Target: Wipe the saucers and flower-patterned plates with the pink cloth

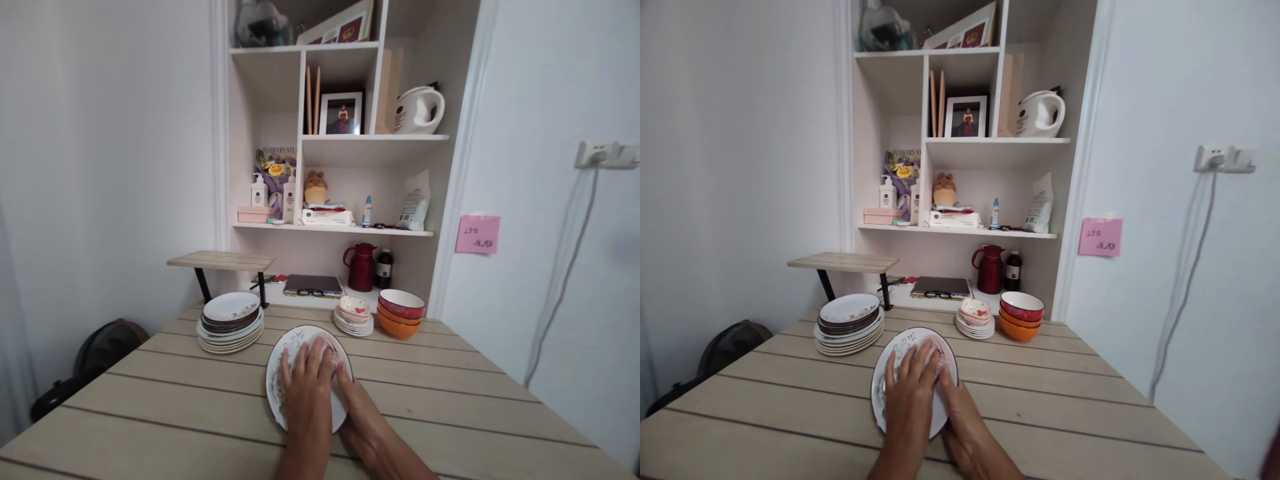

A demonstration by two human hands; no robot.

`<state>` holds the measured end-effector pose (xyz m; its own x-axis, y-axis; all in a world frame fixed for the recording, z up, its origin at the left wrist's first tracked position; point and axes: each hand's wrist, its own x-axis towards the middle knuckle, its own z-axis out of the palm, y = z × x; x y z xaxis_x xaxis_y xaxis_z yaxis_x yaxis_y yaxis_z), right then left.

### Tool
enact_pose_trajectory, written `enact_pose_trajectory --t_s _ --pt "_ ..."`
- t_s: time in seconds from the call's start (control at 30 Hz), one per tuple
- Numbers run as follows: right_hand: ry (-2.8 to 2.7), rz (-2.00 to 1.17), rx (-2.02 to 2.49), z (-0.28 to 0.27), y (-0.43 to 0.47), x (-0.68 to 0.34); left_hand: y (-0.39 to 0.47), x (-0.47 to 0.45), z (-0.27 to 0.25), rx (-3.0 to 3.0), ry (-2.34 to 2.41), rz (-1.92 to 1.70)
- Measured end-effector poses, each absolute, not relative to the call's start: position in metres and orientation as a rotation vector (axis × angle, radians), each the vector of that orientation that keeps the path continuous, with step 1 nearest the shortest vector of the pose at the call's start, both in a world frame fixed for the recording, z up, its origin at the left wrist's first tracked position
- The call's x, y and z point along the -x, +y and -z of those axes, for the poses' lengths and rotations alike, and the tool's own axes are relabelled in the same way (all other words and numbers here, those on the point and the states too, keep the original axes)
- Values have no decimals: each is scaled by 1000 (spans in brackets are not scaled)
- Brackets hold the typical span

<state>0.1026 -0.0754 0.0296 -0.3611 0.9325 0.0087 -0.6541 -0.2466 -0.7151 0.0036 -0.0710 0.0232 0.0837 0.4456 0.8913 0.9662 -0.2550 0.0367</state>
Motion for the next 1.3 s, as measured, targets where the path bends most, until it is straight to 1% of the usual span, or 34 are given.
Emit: enact_pose_trajectory --t_s 0.23,0.43,0.5,0.6,0.73,0.83,0.9,1.13,1.3 --pt "-801 -1801 578 -31 -76 -101 -72 8 -39 1613 -1648 1080" --pt "-562 -1832 586 -38 -67 -113 -74 20 -38 1565 -1740 959" --pt "-502 -1777 615 -41 -63 -120 -76 19 -33 1630 -1692 965" --pt "-505 -1732 588 -45 -60 -129 -80 10 -23 1771 -1476 1028" --pt "-560 -1793 469 -49 -61 -133 -84 -7 -16 1852 -1203 1150" --pt "-603 -1830 464 -49 -65 -128 -86 -13 -16 1868 -1112 1201" --pt "-631 -1848 525 -48 -68 -122 -85 -11 -19 1866 -1134 1198" --pt "-628 -1860 612 -47 -74 -116 -82 10 -24 1687 -1431 1094" --pt "-594 -1834 583 -49 -68 -128 -83 2 -15 1804 -1332 1129"
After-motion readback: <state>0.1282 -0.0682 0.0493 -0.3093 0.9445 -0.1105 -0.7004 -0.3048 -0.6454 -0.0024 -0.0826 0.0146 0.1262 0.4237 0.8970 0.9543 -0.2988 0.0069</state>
